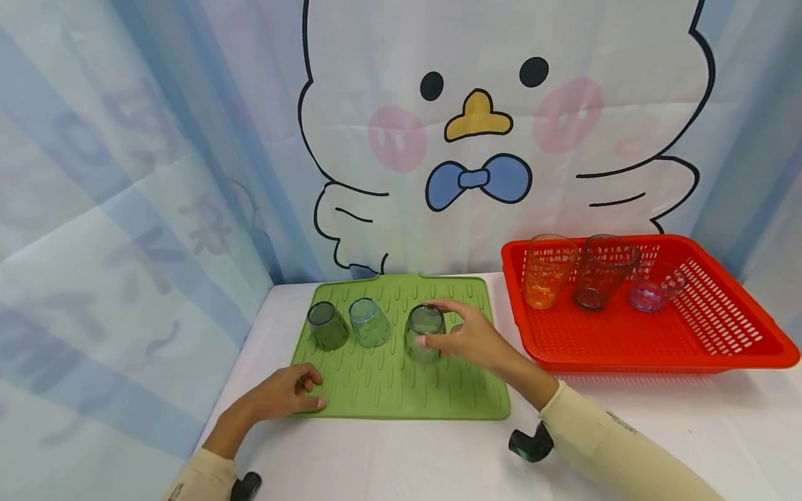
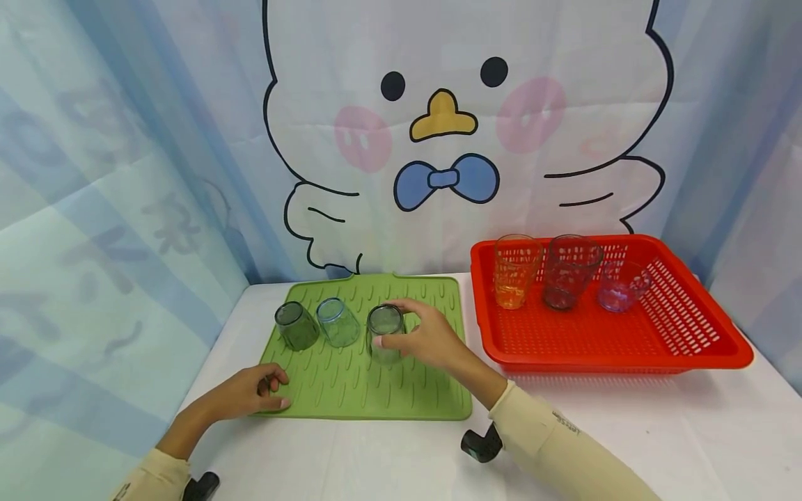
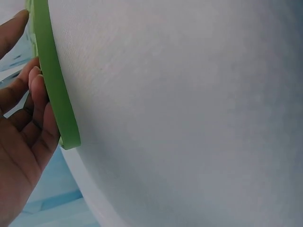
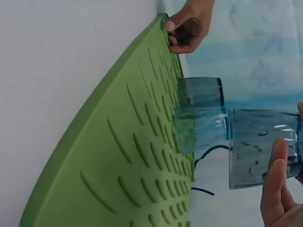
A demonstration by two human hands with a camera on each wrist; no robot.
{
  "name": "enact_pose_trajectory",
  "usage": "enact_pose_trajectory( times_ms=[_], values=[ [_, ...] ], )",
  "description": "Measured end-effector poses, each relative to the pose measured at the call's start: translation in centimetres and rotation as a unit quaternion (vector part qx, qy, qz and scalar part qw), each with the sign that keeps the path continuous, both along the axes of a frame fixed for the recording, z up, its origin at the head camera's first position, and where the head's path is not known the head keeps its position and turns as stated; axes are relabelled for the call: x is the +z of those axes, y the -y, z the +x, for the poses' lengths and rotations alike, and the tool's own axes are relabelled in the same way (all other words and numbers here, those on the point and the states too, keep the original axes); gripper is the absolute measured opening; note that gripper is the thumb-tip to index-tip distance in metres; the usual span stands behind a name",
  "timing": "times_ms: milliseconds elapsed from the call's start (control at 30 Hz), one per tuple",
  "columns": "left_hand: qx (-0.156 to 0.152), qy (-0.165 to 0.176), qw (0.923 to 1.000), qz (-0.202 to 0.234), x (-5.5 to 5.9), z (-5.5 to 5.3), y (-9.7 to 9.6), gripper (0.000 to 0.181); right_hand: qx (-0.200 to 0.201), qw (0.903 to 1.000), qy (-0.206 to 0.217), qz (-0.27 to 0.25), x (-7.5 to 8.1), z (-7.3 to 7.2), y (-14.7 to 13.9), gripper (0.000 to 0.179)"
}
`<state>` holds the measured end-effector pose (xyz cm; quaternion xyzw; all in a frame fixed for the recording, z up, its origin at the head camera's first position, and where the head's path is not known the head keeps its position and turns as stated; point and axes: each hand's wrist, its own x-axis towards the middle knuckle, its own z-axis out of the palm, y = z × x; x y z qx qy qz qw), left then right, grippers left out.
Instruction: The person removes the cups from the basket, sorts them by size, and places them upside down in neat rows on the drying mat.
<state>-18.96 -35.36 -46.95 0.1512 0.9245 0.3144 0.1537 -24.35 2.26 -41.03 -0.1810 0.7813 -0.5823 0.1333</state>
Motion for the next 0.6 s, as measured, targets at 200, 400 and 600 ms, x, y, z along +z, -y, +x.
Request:
enact_pose_trajectory(
  times_ms=[200, 400, 600],
  values=[
    [-0.001, 0.009, 0.9999, 0.005, 0.0, 0.2, 0.1, 0.04, -0.012, 0.9998, 0.008, 0.016, -0.6, -1.0, 0.9, 0.063],
    [0.004, 0.016, 0.9998, 0.007, 0.0, 0.1, 0.0, 0.04, -0.022, 0.9994, 0.014, 0.025, -0.9, -2.0, 1.4, 0.067],
    [0.003, 0.017, 0.9998, -0.001, 0.1, 0.1, 0.1, 0.04, -0.034, 0.9981, 0.011, 0.05, -1.5, -2.9, 2.0, 0.07]
  ],
)
